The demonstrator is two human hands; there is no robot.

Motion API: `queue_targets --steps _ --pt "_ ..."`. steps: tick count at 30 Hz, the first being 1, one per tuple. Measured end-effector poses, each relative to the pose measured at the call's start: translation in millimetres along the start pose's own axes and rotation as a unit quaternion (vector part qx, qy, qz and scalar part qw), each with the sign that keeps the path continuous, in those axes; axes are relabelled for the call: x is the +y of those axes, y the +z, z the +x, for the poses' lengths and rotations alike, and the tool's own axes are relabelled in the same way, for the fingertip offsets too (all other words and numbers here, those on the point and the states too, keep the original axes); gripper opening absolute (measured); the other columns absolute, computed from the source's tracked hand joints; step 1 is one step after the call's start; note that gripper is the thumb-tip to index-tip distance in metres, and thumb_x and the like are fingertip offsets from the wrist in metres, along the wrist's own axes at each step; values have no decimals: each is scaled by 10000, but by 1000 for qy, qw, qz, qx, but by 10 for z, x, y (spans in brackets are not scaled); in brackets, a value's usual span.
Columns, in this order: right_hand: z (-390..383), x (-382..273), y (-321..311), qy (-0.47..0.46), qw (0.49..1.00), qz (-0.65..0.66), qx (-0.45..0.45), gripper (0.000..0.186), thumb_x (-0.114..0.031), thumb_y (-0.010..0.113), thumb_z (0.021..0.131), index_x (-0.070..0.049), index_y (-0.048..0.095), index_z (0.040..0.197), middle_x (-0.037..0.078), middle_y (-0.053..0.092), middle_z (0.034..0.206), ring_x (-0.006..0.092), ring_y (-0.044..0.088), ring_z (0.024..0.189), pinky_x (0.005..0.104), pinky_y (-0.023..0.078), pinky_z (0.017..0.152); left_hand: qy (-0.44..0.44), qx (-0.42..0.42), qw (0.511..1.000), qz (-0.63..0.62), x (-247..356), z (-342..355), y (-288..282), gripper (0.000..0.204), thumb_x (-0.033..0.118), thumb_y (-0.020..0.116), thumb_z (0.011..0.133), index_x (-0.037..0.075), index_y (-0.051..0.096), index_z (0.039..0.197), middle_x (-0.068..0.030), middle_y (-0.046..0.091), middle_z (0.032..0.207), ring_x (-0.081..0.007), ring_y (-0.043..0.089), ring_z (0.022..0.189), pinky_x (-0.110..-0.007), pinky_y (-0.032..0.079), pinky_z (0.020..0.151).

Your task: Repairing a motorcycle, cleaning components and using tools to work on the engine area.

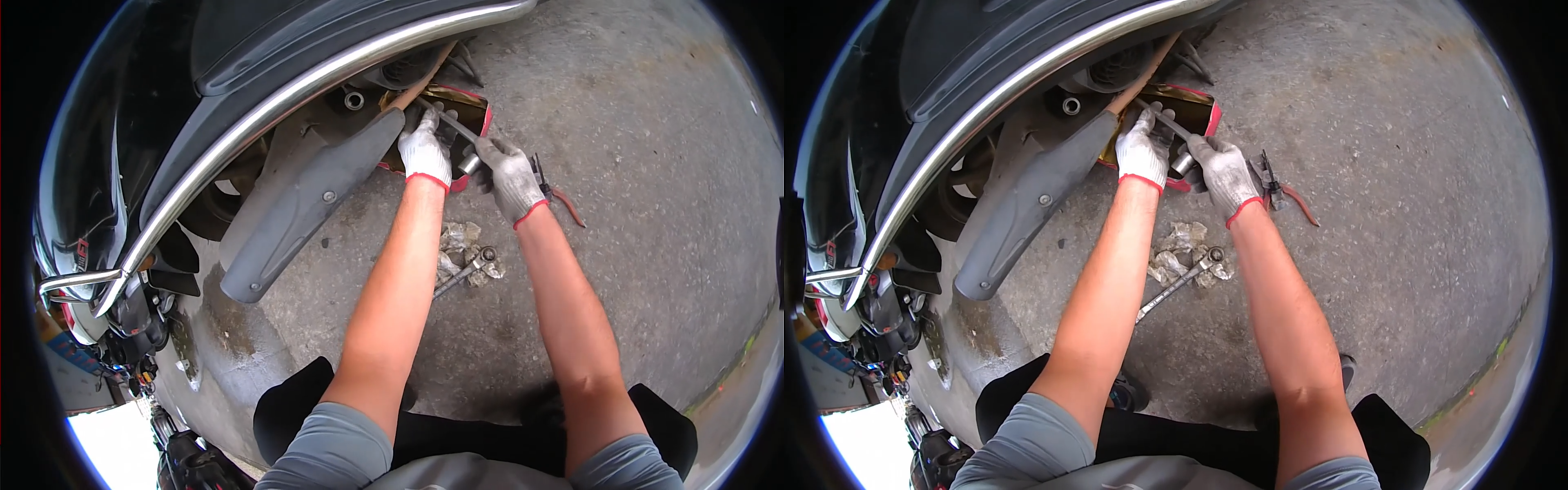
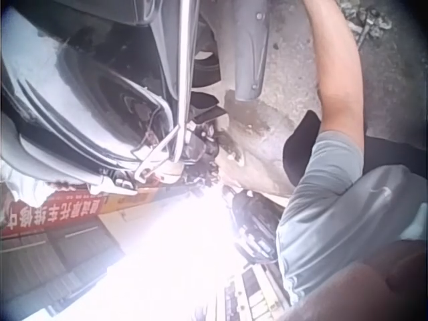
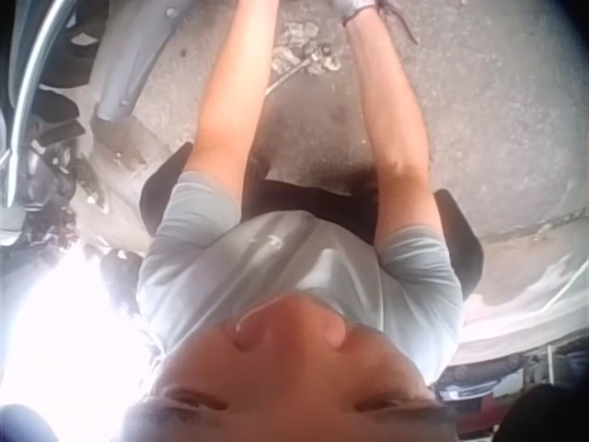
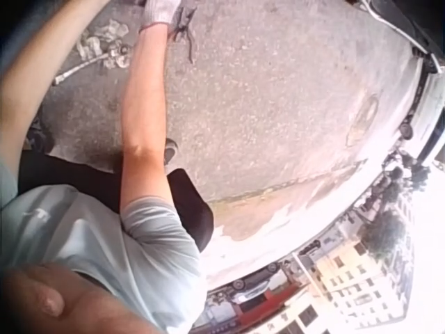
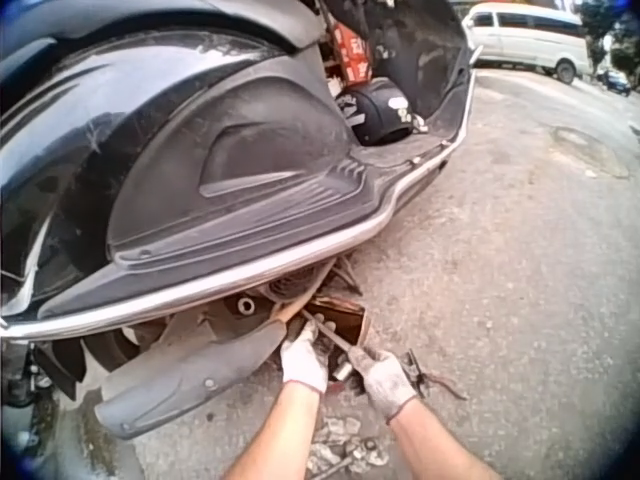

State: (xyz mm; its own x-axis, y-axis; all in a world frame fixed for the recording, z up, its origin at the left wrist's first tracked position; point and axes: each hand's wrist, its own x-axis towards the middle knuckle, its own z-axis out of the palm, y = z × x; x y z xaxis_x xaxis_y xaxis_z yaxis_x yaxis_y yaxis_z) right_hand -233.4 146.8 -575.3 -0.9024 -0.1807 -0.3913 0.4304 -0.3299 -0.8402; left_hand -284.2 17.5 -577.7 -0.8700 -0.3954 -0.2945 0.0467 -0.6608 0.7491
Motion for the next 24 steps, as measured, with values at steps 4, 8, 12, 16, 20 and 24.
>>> queue_targets --steps 4,8,12,16,20,24 --pt "43 87 -42 -114 977 -173 56 290 -250 572 903 23 666 872 77 666 667 157 592 618 308 459 615 21 31 999 11 -49 96 -2 244 38 579 915 88 571 1154 -93 672 1030 -226 664 807 -308 516 631" --pt "15 34 22 -126 964 -223 64 272 -240 573 892 13 668 861 86 661 662 170 601 637 320 467 641 20 16 1000 -11 12 323 -96 232 30 585 908 90 583 1132 -83 669 1029 -216 660 810 -287 512 634" --pt "27 14 -7 -127 963 -227 72 267 -235 568 893 9 669 849 92 658 659 179 604 634 326 463 637 20 -3 1000 -19 -3 493 -138 212 14 593 893 75 587 1096 -59 656 977 -206 654 806 -271 495 592" --pt "24 -43 -24 -117 962 -235 77 271 -234 563 896 12 667 847 88 653 653 180 605 633 330 464 637 22 -42 999 -1 -18 590 -200 182 17 600 884 63 594 1060 -45 648 930 -208 656 798 -252 463 529" --pt "18 -79 -27 -102 964 -230 82 269 -231 559 899 12 664 852 83 653 651 176 607 631 331 465 635 3 -30 1000 -4 -27 619 -202 167 21 599 884 59 598 1047 -46 651 918 -214 661 787 -243 449 512" --pt "11 -64 -6 -96 964 -236 81 262 -228 562 899 11 664 862 81 655 654 171 607 627 332 467 634 16 -43 999 -18 -10 645 -230 162 23 602 884 55 600 1042 -53 654 909 -220 664 782 -247 445 505"
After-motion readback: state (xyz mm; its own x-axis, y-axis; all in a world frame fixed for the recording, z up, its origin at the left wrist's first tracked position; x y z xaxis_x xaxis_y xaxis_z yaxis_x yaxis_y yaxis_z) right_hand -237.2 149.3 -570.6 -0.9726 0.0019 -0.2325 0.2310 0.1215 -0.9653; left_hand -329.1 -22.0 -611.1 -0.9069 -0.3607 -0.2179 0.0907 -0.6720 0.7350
